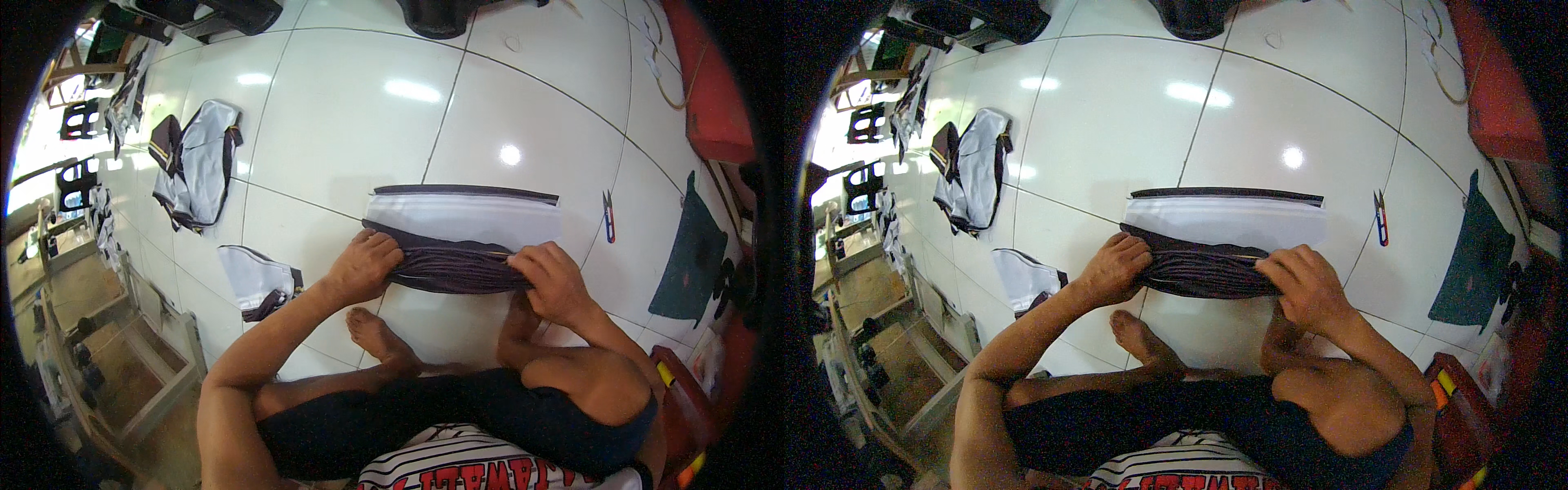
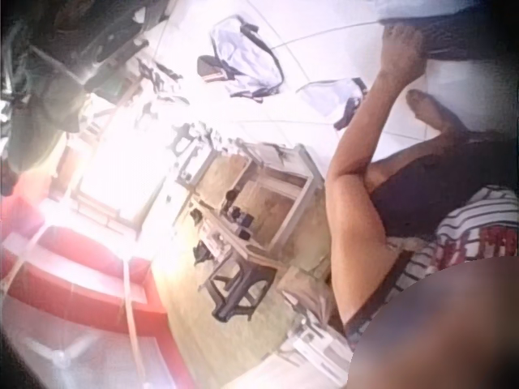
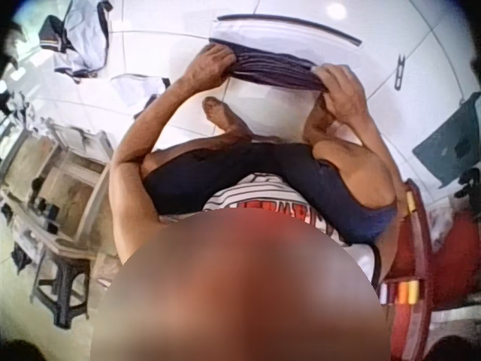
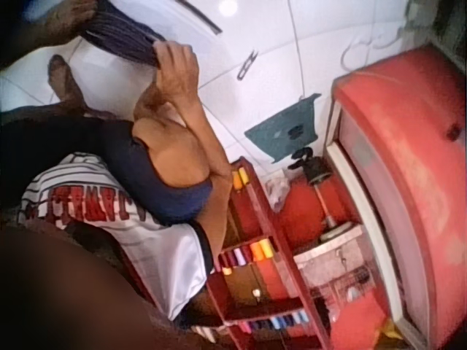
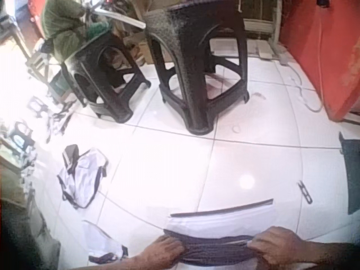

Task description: The person sits on the floor and uses scissors to cut a long strip of fabric from a larger piece of dark fabric with yellow stripes. The person repeatedly cuts and separates the strip from the main piece.

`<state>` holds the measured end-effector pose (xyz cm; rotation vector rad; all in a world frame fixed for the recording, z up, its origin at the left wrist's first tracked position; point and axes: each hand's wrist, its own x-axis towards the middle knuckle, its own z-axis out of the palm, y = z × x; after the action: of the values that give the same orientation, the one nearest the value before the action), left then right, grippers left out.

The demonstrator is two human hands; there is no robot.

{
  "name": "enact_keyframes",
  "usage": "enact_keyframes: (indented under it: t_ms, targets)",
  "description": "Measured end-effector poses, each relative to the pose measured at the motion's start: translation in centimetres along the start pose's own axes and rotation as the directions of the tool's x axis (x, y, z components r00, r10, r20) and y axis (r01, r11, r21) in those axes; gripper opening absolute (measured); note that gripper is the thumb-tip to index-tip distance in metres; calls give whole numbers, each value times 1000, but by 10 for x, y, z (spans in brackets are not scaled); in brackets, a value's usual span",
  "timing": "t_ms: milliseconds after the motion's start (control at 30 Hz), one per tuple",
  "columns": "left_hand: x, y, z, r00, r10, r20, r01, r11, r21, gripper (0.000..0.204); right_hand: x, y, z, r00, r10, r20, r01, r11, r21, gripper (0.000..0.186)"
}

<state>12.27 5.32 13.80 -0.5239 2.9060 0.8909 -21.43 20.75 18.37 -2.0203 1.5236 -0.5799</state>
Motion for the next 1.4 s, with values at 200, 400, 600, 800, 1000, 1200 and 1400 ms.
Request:
enact_keyframes:
  t_ms: [200, 400, 600, 800, 1000, 1200, 1400]
  targets:
    - [-4, 4, -20, 984, -113, 135, 147, 948, -282, 39, -1, 8, -17, 915, 328, 235, -330, 944, -32, 48]
    - [-4, 7, -61, 945, -276, 177, 325, 866, -380, 48, 31, 6, -51, 836, 401, 375, -445, 895, 33, 35]
    - [1, -11, -96, 968, -251, -1, 249, 962, -112, 37, 61, 1, -74, 947, 276, 164, -284, 959, 28, 39]
    - [4, -22, -118, 941, -325, -100, 310, 940, -139, 32, 83, 5, -84, 958, 285, 28, -283, 957, -60, 38]
    - [2, -46, -152, 934, -330, 134, 356, 853, -382, 48, 101, 28, -106, 825, 369, 428, -460, 878, 130, 28]
    - [32, -115, -144, 873, -393, 289, 485, 631, -606, 49, 145, 97, -102, 687, 309, 658, -522, 839, 151, 23]
    - [80, -165, -48, 725, -688, 35, 621, 630, -467, 44, 181, 172, -26, 711, 482, 511, -548, 836, -25, 32]
